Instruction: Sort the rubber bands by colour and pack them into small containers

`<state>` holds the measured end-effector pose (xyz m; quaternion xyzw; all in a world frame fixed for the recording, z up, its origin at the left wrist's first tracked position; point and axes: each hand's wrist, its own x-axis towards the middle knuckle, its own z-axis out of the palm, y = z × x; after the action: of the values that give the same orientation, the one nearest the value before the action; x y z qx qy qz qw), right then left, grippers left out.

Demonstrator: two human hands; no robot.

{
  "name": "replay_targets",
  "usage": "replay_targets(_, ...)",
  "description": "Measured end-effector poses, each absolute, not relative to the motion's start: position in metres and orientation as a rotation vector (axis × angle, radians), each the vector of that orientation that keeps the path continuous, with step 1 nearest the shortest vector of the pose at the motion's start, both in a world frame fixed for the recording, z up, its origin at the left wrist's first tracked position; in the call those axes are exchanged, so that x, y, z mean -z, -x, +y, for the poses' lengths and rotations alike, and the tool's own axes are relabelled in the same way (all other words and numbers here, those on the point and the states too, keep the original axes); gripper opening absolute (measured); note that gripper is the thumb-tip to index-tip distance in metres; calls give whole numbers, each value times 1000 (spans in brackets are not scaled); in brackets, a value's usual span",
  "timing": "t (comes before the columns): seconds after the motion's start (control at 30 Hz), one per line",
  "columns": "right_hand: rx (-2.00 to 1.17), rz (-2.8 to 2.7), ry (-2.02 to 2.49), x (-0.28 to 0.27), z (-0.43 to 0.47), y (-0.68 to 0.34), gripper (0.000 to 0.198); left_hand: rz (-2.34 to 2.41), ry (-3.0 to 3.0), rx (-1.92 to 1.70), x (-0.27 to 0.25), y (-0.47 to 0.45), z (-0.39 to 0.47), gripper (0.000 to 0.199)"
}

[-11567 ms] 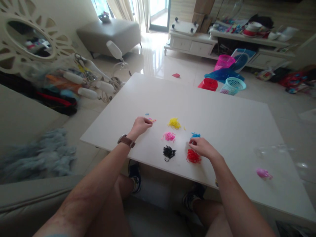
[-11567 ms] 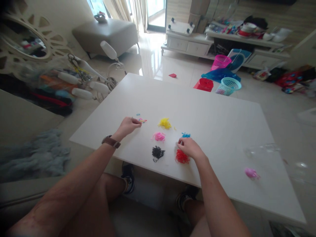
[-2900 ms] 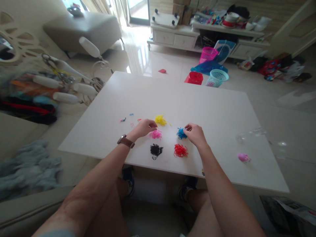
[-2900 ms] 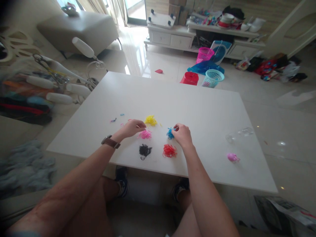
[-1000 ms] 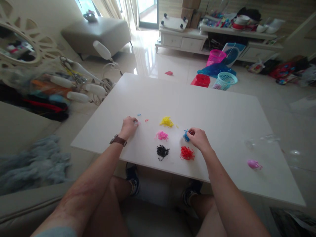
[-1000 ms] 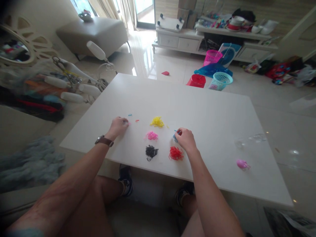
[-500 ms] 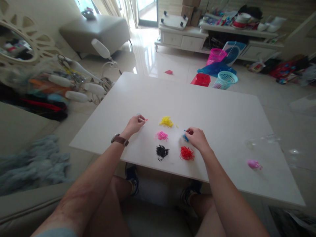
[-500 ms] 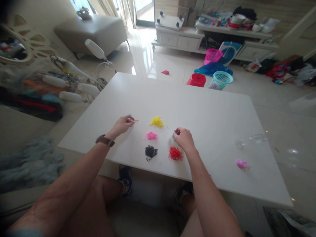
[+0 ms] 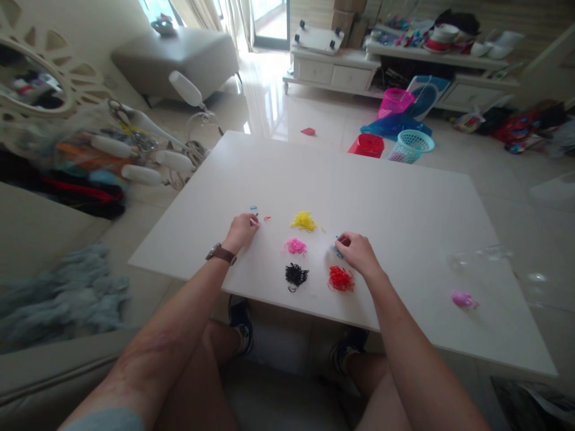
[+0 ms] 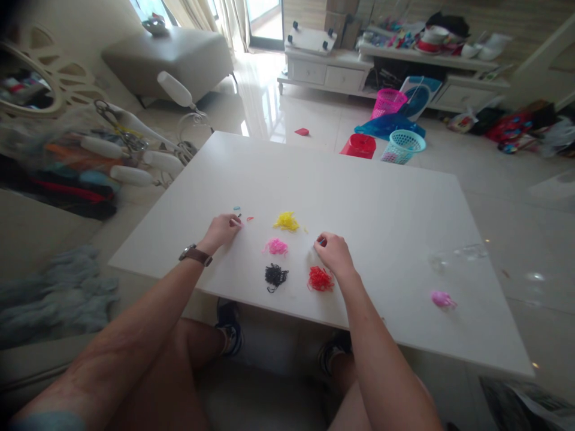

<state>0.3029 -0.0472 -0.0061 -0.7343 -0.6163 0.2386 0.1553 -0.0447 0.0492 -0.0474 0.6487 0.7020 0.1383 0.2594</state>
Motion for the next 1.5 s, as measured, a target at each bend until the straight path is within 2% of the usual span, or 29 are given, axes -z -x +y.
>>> replay_targets(0.2, -685, -1763, 2099, 6, -47, -304, 14, 1889, -1792, -326, 43, 37, 51, 13)
replay_targets(0.37, -688, -1777, 2090, 6, -47, -302, 14, 1400, -1949, -339, 24, 14, 34, 10)
replay_targets(0.5, -708, -1778, 2095, 6, -47, -298, 14, 1228, -1948, -321, 16, -7, 20, 10)
replay_targets(0.73, -706, -1789, 2076, 7, -46, -296, 14, 1179, -1654, -502, 12, -8, 20, 12)
replay_targets(0.83, -737, -1760, 1959, 3, -46, -289, 13, 1046, -1327, -603, 11, -10, 18, 23)
replay_targets(0.97, -946, -1642, 1653, -1, -47, -271, 14, 908, -1077, -660, 11, -22, 13, 41)
replay_targets(1.17, -1101, -1515, 1390, 3, -47, -250, 23, 794, -1049, -619, 6, -41, 5, 43)
replay_targets(1.3, -1043, -1534, 1310, 3, -47, -249, 26, 773, -1029, -595, 6, -48, 1, 46)
replay_targets(1.5, -994, -1671, 1275, -2, -50, -249, 13, 759, -1078, -548, 10, -51, -1, 45)
